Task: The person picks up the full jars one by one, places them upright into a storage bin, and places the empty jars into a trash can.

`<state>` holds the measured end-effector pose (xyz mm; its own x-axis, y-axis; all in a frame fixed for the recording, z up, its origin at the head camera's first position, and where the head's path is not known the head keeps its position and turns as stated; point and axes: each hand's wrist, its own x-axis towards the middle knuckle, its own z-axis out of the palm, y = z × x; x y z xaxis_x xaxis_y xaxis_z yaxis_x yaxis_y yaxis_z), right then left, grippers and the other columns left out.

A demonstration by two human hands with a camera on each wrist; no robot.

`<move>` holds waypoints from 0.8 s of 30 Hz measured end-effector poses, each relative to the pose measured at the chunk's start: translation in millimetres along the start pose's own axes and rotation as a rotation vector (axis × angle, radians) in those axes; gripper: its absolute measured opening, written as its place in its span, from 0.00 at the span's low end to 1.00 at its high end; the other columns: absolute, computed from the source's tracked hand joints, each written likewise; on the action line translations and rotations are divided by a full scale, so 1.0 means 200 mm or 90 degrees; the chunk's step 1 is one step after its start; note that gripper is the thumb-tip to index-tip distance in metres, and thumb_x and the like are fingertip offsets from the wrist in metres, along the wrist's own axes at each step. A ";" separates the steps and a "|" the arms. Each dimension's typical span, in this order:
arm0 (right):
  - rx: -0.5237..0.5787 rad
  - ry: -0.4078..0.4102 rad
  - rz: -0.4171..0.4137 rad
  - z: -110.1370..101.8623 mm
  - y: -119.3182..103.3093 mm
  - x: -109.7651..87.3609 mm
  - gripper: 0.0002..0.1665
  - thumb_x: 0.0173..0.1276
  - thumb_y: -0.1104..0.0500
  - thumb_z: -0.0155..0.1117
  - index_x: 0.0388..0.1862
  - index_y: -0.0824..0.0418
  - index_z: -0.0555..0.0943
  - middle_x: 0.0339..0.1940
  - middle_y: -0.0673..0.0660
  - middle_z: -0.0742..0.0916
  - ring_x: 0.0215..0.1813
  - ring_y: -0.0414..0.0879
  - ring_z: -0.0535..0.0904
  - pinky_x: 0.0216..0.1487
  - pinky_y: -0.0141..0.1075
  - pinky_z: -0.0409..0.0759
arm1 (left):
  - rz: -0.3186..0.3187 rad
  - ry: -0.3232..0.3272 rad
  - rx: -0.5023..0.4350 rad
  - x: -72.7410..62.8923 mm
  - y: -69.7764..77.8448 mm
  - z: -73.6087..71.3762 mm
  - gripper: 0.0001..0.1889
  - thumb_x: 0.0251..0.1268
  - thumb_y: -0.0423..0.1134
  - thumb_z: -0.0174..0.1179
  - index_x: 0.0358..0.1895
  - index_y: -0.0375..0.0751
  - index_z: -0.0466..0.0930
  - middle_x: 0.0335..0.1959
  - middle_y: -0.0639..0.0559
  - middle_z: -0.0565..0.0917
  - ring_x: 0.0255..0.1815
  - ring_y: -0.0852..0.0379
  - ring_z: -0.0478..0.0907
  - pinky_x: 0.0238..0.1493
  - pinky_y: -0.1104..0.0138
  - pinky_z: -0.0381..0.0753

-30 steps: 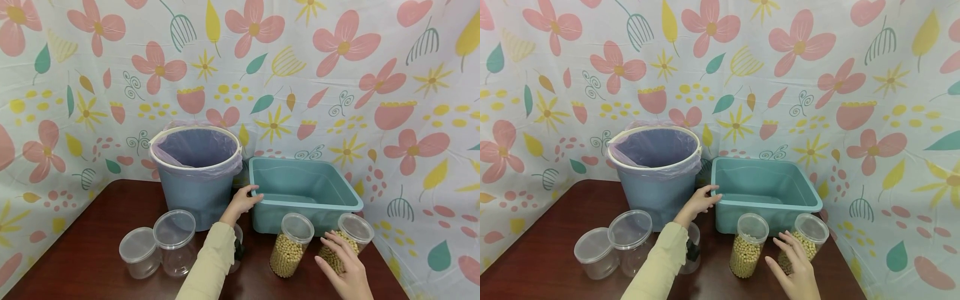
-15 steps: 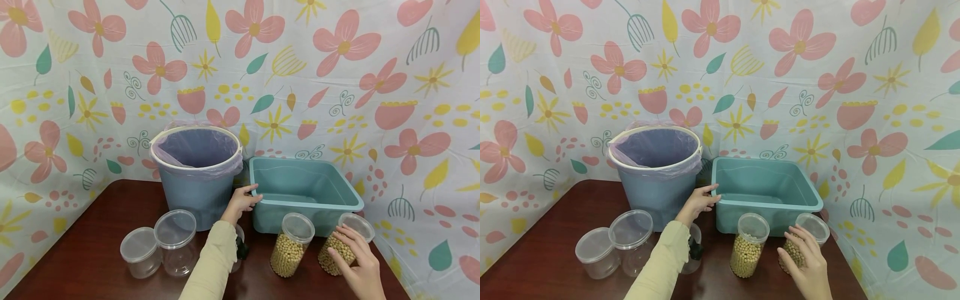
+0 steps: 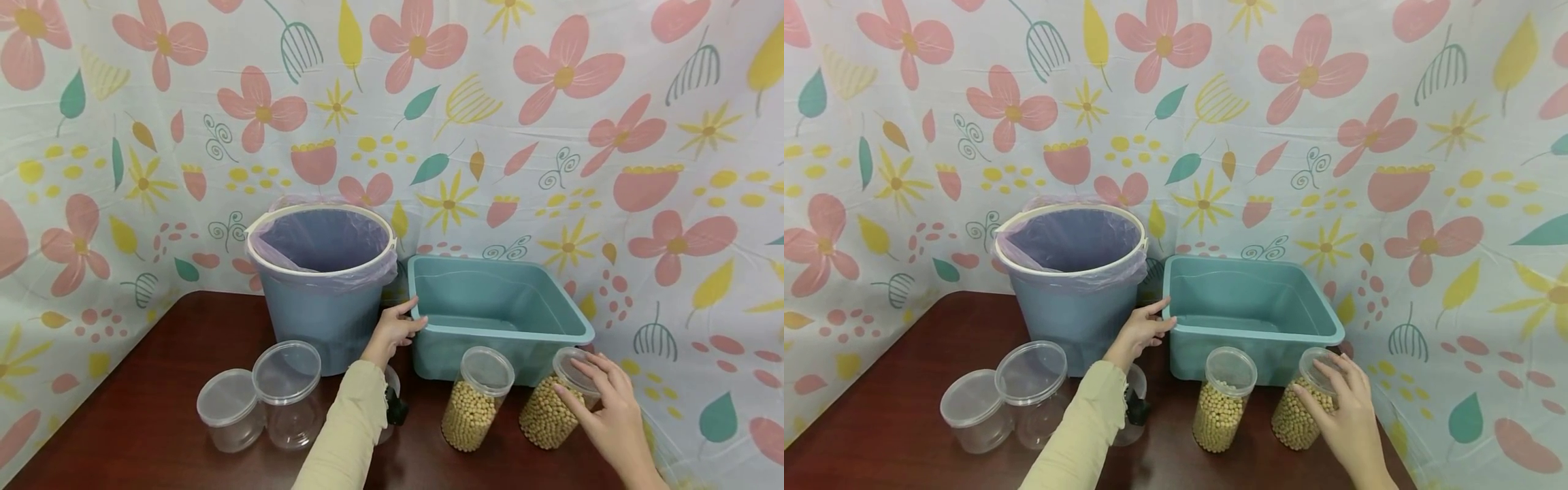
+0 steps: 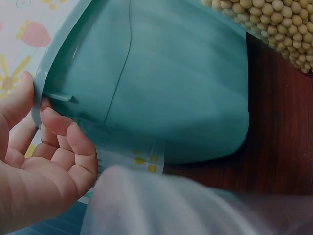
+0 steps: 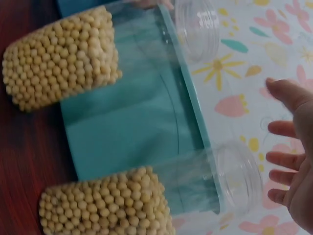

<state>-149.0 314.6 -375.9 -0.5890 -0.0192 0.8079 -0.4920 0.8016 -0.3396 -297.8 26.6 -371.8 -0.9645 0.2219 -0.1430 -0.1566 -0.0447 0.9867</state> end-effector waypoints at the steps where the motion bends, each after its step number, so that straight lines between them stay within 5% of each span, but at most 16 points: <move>1: -0.006 -0.007 0.010 0.00 0.01 0.00 0.27 0.40 0.66 0.74 0.43 0.71 0.78 0.49 0.72 0.73 0.60 0.61 0.61 0.61 0.49 0.57 | 0.000 0.001 0.000 0.00 0.00 0.00 0.29 0.56 0.34 0.61 0.63 0.54 0.66 0.16 0.54 0.66 0.19 0.58 0.64 0.18 0.71 0.64; 4: -0.022 -0.023 0.036 0.00 0.03 0.00 0.29 0.40 0.65 0.75 0.44 0.71 0.78 0.51 0.75 0.71 0.54 0.71 0.62 0.48 0.62 0.59 | 0.003 0.001 0.001 0.00 0.00 0.00 0.29 0.57 0.34 0.60 0.63 0.54 0.66 0.16 0.54 0.65 0.18 0.58 0.64 0.17 0.71 0.63; 7: -0.045 -0.033 0.070 0.00 0.05 0.00 0.31 0.38 0.65 0.76 0.45 0.70 0.77 0.51 0.75 0.70 0.51 0.71 0.64 0.40 0.56 0.63 | 0.006 0.000 0.000 0.00 0.00 0.00 0.29 0.56 0.34 0.61 0.63 0.53 0.66 0.16 0.54 0.65 0.17 0.59 0.65 0.17 0.72 0.63; 16: -0.061 -0.078 0.199 0.01 0.14 0.00 0.34 0.41 0.60 0.76 0.49 0.70 0.75 0.48 0.76 0.70 0.49 0.70 0.64 0.38 0.60 0.62 | 0.005 0.001 0.011 0.01 -0.01 -0.01 0.29 0.56 0.35 0.61 0.63 0.54 0.66 0.18 0.54 0.68 0.18 0.59 0.66 0.18 0.71 0.64; 20: -0.097 -0.114 0.225 0.00 0.16 0.01 0.36 0.43 0.55 0.75 0.51 0.69 0.74 0.44 0.75 0.75 0.42 0.65 0.69 0.34 0.54 0.66 | 0.006 -0.001 0.008 0.01 -0.01 0.00 0.29 0.56 0.35 0.61 0.63 0.53 0.66 0.16 0.54 0.67 0.18 0.59 0.66 0.16 0.72 0.62; 24: -0.127 -0.081 0.226 0.00 0.16 0.01 0.35 0.38 0.52 0.77 0.45 0.66 0.77 0.36 0.70 0.80 0.26 0.48 0.72 0.25 0.37 0.68 | 0.004 0.007 0.025 0.01 0.01 0.00 0.29 0.55 0.35 0.62 0.62 0.54 0.66 0.17 0.54 0.67 0.19 0.58 0.67 0.16 0.72 0.62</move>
<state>-166.0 340.9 -384.3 -0.7805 0.2156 0.5868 -0.1172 0.8716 -0.4760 -299.6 27.2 -370.6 -0.9677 0.2117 -0.1370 -0.1419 -0.0080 0.9899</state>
